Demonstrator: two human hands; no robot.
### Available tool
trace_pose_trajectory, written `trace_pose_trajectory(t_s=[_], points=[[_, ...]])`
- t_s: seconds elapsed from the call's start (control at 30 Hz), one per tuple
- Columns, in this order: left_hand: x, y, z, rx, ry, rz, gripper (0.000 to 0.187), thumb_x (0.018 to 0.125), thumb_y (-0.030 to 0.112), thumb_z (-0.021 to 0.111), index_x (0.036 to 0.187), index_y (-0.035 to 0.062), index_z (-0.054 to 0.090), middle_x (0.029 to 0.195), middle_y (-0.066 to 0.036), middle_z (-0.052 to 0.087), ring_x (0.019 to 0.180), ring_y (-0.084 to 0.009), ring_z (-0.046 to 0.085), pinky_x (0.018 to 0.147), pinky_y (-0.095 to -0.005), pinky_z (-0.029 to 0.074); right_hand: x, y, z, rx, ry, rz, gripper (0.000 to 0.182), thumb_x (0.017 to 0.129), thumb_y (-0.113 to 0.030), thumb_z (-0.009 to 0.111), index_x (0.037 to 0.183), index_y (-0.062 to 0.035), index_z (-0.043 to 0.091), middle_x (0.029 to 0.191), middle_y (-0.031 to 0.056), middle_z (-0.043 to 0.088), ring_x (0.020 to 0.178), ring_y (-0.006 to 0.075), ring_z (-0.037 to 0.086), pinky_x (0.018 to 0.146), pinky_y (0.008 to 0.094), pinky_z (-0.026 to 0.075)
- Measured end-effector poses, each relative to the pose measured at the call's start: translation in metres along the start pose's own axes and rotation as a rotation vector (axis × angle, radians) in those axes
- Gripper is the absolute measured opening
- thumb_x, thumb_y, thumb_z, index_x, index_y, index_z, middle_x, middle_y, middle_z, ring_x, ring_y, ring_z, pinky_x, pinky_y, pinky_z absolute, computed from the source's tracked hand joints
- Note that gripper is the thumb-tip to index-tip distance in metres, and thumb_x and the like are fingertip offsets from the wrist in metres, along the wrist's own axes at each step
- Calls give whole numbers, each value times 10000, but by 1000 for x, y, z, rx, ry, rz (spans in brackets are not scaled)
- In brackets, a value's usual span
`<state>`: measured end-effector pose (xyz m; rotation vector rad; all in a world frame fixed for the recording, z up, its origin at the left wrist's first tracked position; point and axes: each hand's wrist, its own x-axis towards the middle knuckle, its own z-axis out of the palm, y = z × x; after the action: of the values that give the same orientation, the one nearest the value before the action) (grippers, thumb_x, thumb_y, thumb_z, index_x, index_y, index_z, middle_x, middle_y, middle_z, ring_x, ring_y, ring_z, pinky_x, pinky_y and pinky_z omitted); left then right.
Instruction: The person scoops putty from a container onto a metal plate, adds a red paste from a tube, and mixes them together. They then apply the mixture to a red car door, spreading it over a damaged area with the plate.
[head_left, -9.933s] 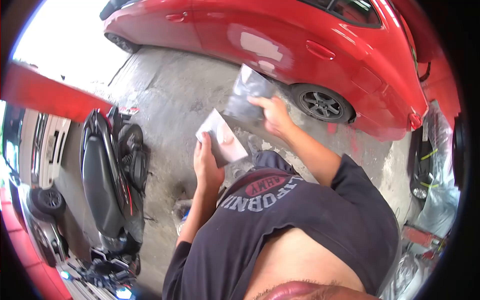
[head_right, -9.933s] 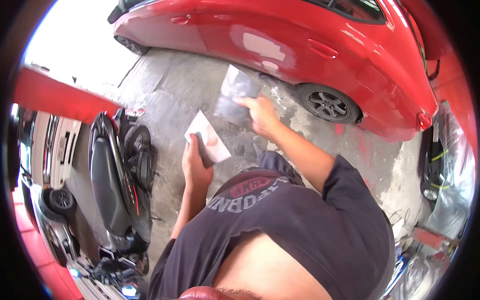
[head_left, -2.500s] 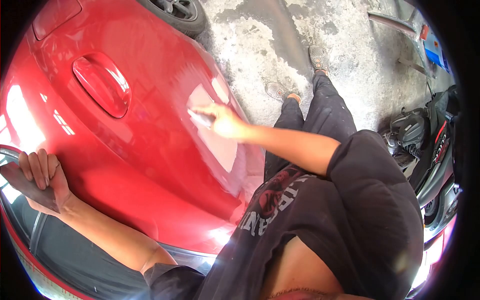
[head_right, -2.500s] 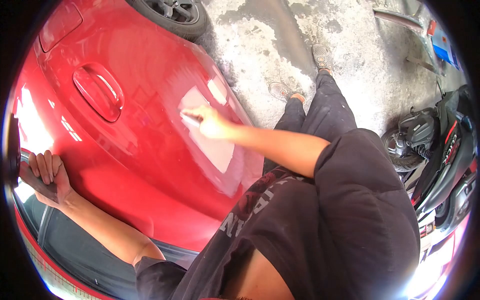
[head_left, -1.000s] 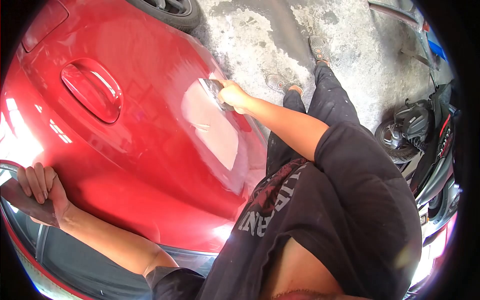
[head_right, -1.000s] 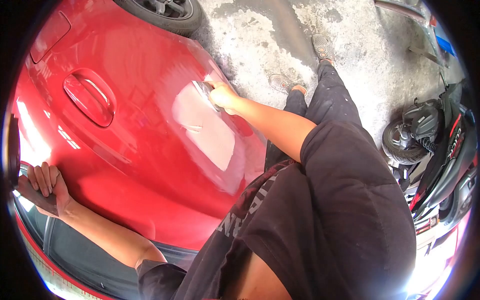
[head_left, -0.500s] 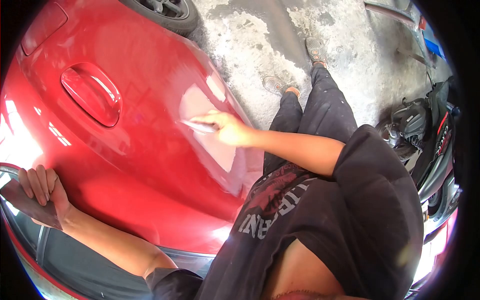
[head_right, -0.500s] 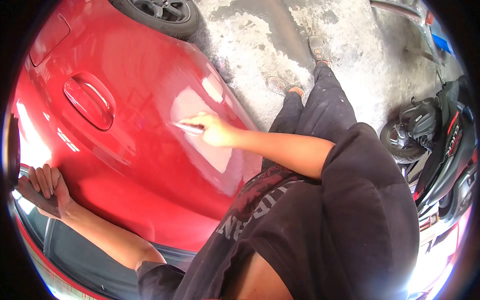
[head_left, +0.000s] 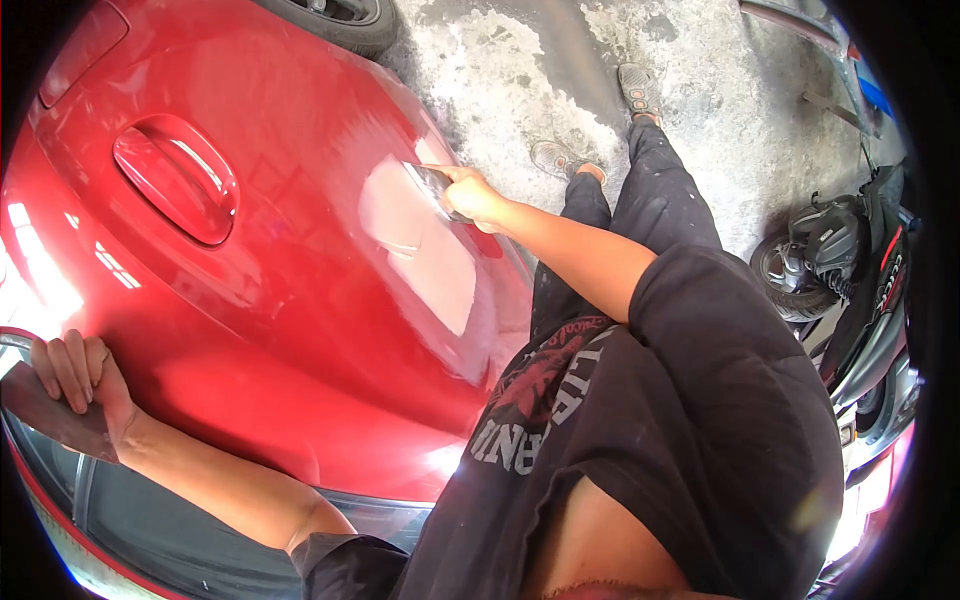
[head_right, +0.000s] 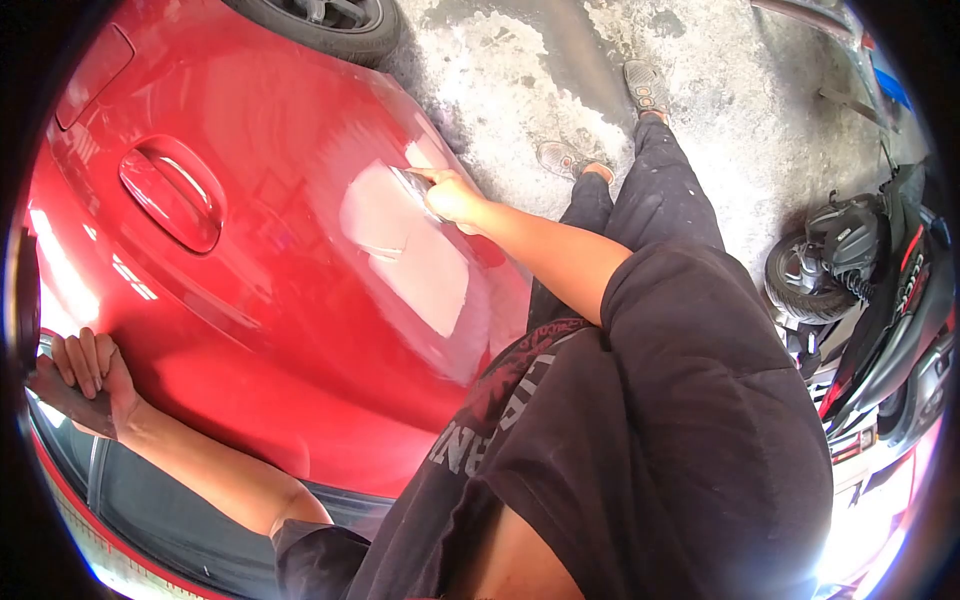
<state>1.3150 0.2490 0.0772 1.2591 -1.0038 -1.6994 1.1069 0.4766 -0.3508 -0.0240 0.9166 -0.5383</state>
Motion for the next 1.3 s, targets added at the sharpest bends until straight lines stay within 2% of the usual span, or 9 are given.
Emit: trace_pose_trajectory(t_s=[0.17,0.33,0.37,0.47,0.53,0.6,0.8,1.1,1.3], points=[[2,-2,3,-20,-47,-3,380,980,254,576,665,115,416,518,7,338,481,-87,295,498,-243,247,-29,-18,27,-8,7,-14,724,718,165,398,1356,-101,611,1154,92,679,922,150,627,859,246,486],[3,2,2,-14,-64,-51,318,946,182,553,673,116,405,483,9,330,481,-86,286,495,-241,249,-85,7,73,-513,41,-546,757,700,162,423,1367,-147,605,1333,177,599,1112,236,580,1022,297,418],[3,2,1,-13,-51,-51,308,938,172,549,672,116,403,478,9,330,481,-84,288,494,-241,249,-113,-10,85,-525,25,-331,732,715,148,456,1359,-162,613,1390,172,566,1121,284,570,1051,320,402],[2,2,1,-15,-36,-48,295,926,156,540,670,117,400,469,10,332,479,-81,294,491,-239,250,-127,-8,66,-377,-169,-227,720,725,147,483,1354,-176,618,1360,173,588,1161,280,563,1075,346,392],[2,3,-1,-8,-46,-50,307,934,170,541,667,115,400,471,9,338,477,-80,297,489,-237,250,-95,22,34,-437,-66,-492,668,783,142,485,1373,-147,602,1207,139,656,1173,204,582,1034,285,415],[2,5,-7,9,-36,-52,324,941,194,547,664,113,400,473,8,341,474,-79,299,487,-235,249,-86,-5,21,-9,-26,-210,816,665,203,420,1399,-114,582,1005,28,652,855,134,572,763,231,455],[6,5,-2,14,-50,-74,373,950,247,587,655,109,405,484,12,345,479,-78,311,494,-228,250,-28,38,-19,-76,24,-29,812,666,189,450,1415,-103,565,987,-10,611,768,65,529,658,207,415],[6,3,-5,5,-94,-47,349,920,215,618,649,114,422,499,11,353,501,-76,323,509,-225,252,-39,38,6,63,14,-40,813,667,174,455,1423,-108,555,1111,46,617,875,124,573,725,226,445],[5,12,-18,28,-23,-27,310,873,151,610,623,113,430,498,1,362,514,-90,334,520,-225,262,-118,48,68,-453,70,-413,786,710,159,463,1419,-165,557,1082,124,538,1022,261,579,913,344,471]])
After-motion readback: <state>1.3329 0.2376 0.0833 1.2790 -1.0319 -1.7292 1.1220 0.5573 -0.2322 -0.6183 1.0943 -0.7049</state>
